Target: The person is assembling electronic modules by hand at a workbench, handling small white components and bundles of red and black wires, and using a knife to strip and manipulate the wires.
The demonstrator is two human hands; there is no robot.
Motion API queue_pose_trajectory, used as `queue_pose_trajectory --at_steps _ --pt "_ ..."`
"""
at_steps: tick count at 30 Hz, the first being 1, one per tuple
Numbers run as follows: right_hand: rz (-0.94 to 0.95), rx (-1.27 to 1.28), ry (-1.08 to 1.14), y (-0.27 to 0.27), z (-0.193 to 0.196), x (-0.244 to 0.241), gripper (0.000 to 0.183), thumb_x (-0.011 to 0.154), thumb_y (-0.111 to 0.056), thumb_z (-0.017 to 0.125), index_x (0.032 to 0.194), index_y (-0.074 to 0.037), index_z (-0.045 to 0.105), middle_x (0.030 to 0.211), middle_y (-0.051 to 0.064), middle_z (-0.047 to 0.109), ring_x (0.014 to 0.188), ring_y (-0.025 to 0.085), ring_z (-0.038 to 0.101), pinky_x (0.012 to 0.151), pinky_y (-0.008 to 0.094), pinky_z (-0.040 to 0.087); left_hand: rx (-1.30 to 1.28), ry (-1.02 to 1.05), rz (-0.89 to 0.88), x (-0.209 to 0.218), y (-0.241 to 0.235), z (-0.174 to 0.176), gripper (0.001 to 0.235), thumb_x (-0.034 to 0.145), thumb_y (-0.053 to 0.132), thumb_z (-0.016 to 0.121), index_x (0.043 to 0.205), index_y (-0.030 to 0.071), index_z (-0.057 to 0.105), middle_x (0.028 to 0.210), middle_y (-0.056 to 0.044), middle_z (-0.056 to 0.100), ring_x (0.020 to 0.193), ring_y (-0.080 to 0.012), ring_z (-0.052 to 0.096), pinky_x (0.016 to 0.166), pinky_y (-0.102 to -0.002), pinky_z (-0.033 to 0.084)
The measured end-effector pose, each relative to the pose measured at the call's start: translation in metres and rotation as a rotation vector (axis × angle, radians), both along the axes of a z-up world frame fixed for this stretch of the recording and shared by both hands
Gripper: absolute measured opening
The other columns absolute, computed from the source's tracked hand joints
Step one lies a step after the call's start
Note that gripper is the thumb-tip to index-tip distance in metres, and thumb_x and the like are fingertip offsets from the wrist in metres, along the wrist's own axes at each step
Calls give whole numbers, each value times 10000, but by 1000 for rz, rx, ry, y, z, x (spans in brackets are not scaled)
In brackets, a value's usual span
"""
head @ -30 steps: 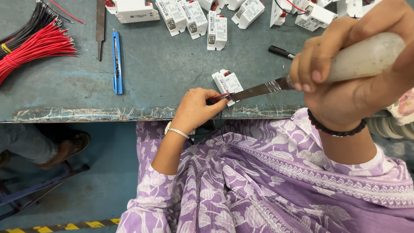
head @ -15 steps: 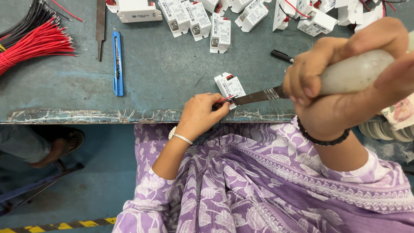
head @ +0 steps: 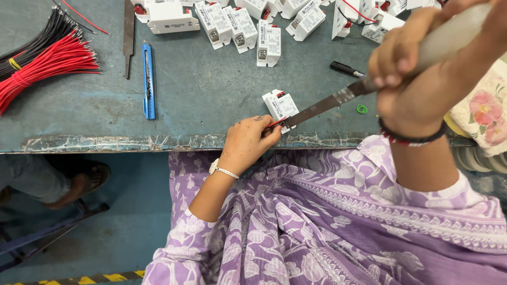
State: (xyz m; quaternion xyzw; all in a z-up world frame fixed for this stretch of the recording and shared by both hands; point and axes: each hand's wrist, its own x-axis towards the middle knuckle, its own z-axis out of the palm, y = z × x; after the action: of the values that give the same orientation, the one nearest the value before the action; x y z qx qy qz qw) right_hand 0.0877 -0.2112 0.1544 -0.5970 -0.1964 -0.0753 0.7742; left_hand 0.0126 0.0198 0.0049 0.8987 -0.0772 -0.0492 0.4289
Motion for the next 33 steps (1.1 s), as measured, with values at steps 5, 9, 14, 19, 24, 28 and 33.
queue_pose_trajectory --at_steps 5,9,14,19,24,28,33 --pt "22 33 33 -13 -10 7 554 1019 -764 390 1116 -220 420 557 52 360 408 167 336 421 339 322 -47 -7 -3 3 1 0 262 899 361 651 886 107 714 780 -61 716 734 -291 703 639 -439 526" --pt "77 -1 24 -10 -12 -15 519 999 -764 427 1111 -258 448 549 30 372 409 156 359 418 332 331 -27 13 5 1 1 5 271 903 365 651 872 102 708 760 -62 703 726 -289 694 640 -437 522" --pt "100 15 -3 -14 -14 -40 523 937 -775 468 1112 -283 481 543 -1 395 411 140 385 415 325 348 -49 26 6 3 2 7 267 901 364 653 872 104 704 739 -52 683 697 -281 680 621 -429 510" --pt "52 9 -3 -28 -19 -43 588 905 -760 491 1165 -235 540 548 -5 408 435 144 374 450 350 341 -53 44 -2 4 2 5 268 907 360 654 849 101 690 703 -42 661 681 -269 672 615 -424 503" --pt "72 -12 30 -36 -26 -42 554 969 -755 488 1135 -234 569 598 23 420 463 168 365 483 370 333 -65 39 2 4 2 7 247 901 346 656 853 107 699 697 -41 660 674 -270 673 609 -427 501" --pt "100 6 -6 -34 -28 -39 581 949 -752 498 1273 -278 578 572 3 424 456 151 379 481 357 347 -81 35 7 4 3 5 246 900 344 654 859 106 702 712 -40 667 661 -273 675 610 -421 510" --pt "103 31 -27 -32 -28 -37 582 935 -734 516 1322 -302 574 585 -15 425 416 127 396 474 337 349 -73 35 0 5 3 5 251 900 345 657 864 101 703 719 -50 667 656 -280 673 608 -423 511"
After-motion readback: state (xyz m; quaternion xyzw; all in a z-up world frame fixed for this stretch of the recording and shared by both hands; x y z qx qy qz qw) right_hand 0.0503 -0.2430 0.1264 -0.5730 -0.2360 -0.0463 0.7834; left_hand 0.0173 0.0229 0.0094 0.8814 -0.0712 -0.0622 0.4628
